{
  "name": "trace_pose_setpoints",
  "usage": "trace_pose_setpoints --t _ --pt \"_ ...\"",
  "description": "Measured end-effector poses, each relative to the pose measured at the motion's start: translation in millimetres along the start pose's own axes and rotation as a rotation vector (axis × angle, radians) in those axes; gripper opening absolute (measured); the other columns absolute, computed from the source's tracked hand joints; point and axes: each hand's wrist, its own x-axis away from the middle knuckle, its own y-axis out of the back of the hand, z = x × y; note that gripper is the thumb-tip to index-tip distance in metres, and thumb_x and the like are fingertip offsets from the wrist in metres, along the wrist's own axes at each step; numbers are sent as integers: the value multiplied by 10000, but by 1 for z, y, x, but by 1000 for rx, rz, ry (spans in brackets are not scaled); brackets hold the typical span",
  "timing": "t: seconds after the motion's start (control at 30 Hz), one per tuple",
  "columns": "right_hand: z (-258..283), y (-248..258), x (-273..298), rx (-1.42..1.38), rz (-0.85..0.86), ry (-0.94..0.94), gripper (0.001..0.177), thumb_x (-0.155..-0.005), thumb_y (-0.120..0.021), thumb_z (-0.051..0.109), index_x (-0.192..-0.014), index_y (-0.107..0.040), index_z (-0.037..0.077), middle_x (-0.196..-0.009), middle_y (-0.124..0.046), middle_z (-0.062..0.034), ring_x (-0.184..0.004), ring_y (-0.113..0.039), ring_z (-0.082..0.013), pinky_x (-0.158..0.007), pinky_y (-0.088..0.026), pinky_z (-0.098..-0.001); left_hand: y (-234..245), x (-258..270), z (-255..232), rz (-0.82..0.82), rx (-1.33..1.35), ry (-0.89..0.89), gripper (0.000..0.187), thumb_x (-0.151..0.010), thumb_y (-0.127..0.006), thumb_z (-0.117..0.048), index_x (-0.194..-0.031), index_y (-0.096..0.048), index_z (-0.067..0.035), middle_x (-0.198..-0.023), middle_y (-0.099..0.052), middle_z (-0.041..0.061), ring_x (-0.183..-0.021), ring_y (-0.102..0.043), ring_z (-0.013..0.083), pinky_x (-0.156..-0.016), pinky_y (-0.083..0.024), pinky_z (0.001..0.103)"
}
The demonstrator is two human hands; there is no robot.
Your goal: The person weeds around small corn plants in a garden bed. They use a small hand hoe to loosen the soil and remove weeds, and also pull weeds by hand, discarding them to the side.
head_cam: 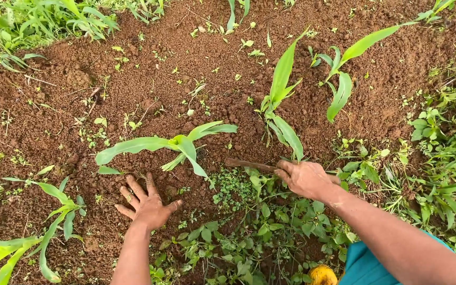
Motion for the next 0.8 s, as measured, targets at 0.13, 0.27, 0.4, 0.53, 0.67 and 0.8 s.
trace_pose_setpoints --t 0.13,0.27,0.4,0.53,0.67,0.8 --pt "-6 -14 -19 829 -47 107 460 -1064 -387 159 -1513 -465 223 -1474 -558 -48 -476 -445 12 -458 -433 -169 15 14 -20 15 73 6 1214 -885 -712 -511 -1642 188 -209 -1654 299 250 -1479 317 467 -1098 207 719" --pt "3 -38 -25 482 -97 114 332 -1093 -310 259 -1314 -545 183 -939 -694 -32 -501 -572 -56 -479 -563 -218 -1 -3 -14 -8 17 28 1274 -855 -730 -572 -1645 195 -194 -1657 276 270 -1473 323 479 -1068 234 731" --pt "-20 -70 -33 158 -24 105 381 -1117 -279 381 -1161 -578 148 -760 -685 -65 -505 -620 -124 -544 -613 -286 -18 -25 0 -4 2 39 1369 -778 -736 -692 -1617 266 -282 -1633 331 244 -1443 363 488 -1044 214 767" --pt "-19 -49 -7 330 56 218 360 -1108 -250 400 -1056 -553 211 -711 -649 -19 -489 -577 -111 -571 -572 -282 -22 -30 2 -17 -9 43 1378 -762 -737 -701 -1618 259 -286 -1633 321 252 -1444 348 499 -1048 200 775" --pt "-33 -65 -17 178 -75 103 365 -1109 -274 434 -1077 -560 210 -643 -616 9 -458 -576 -84 -542 -576 -236 2 -8 -16 33 59 49 1353 -792 -714 -685 -1617 274 -269 -1642 293 264 -1452 342 493 -1068 184 768" --pt "-40 -79 -34 93 -108 18 400 -1113 -235 461 -1059 -551 222 -603 -551 50 -448 -519 -87 -520 -528 -244 34 22 -44 79 116 47 1322 -835 -730 -600 -1614 275 -238 -1645 261 285 -1489 282 486 -1113 144 747"
